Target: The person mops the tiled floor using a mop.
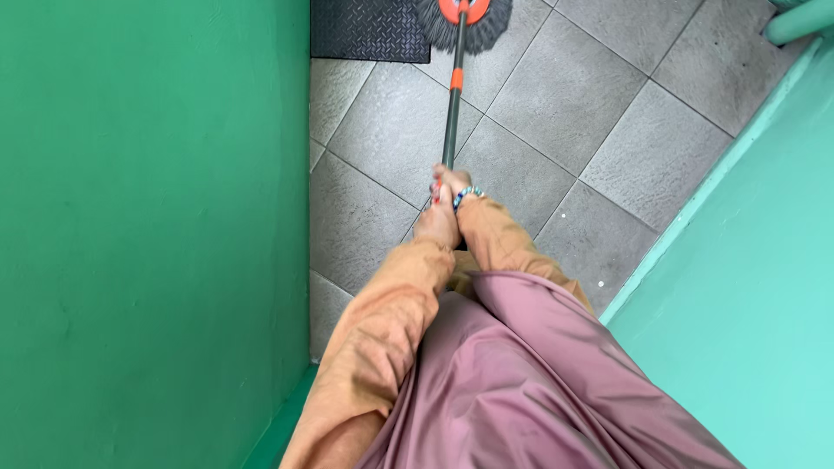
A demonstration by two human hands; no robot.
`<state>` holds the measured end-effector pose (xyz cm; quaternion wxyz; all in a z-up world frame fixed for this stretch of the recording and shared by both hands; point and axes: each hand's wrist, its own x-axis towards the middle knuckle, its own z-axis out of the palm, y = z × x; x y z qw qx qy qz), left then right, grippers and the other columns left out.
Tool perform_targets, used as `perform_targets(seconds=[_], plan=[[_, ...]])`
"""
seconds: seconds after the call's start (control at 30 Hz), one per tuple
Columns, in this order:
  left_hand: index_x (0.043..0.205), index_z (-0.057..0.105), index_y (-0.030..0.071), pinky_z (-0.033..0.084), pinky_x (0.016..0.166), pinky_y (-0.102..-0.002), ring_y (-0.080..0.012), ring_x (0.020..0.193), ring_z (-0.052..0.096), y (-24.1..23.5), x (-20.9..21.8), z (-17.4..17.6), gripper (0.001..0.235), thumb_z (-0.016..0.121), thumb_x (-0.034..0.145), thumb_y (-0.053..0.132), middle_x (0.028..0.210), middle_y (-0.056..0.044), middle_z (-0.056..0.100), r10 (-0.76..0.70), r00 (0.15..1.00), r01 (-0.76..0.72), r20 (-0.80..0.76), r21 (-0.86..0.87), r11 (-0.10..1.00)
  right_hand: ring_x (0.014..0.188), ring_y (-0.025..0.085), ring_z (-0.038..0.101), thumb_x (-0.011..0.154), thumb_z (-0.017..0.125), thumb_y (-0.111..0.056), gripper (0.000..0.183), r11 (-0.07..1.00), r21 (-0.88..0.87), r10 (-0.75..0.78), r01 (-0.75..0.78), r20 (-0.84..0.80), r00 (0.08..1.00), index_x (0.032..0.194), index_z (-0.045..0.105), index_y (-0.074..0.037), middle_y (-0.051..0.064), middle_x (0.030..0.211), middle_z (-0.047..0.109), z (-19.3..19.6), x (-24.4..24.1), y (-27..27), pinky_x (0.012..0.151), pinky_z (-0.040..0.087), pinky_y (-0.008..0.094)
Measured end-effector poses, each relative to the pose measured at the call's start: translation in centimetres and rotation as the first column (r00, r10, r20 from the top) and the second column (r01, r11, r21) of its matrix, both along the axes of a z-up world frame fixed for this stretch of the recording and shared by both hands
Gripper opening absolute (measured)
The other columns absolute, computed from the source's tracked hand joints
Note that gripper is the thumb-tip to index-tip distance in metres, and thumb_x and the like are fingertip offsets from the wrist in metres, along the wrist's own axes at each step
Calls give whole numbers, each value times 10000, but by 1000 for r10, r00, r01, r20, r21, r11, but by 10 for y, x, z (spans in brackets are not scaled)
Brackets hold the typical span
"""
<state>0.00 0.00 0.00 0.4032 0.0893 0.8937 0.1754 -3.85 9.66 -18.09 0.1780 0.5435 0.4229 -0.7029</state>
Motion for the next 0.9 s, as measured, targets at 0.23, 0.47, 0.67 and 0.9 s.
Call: perform_targets(seconds=[0.23, 0.47, 0.67, 0.9], plan=[[1249, 380, 134, 596, 850, -521, -419, 1026, 725, 8, -36, 22, 340, 584, 977, 135, 1065, -251, 733, -37, 997, 39, -71, 30, 999, 407, 158, 494, 925, 694, -334, 314, 948, -254, -213, 192, -58, 975, 827, 550, -73, 72, 596, 561, 51, -25, 9, 414, 455, 348], [1258, 386, 127, 587, 851, -512, -421, 1029, 711, -31, 23, 51, 504, 711, 875, 164, 1078, -240, 721, -149, 989, 149, -6, 11, 989, 420, 187, 495, 930, 721, -298, 315, 941, -164, -302, 295, -20, 953, 821, 579, -39, 82, 600, 568, 54, 51, -31, 442, 454, 391], [1336, 350, 106, 587, 864, -479, -403, 1044, 710, -78, 96, 70, 665, 759, 815, 169, 1113, -235, 701, -328, 944, 328, -31, 20, 944, 427, 203, 498, 931, 705, -304, 324, 939, -170, -316, 299, -79, 946, 820, 560, -37, 88, 596, 554, 41, 140, -69, 446, 463, 407], [1359, 319, 169, 567, 882, -479, -367, 1135, 650, -94, 228, 66, 632, 688, 848, 115, 1264, -203, 626, -293, 955, 294, -52, 9, 956, 432, 208, 493, 938, 682, -301, 317, 938, -190, -312, 289, -106, 944, 819, 541, -44, 89, 595, 540, 67, 265, -77, 450, 464, 409]])
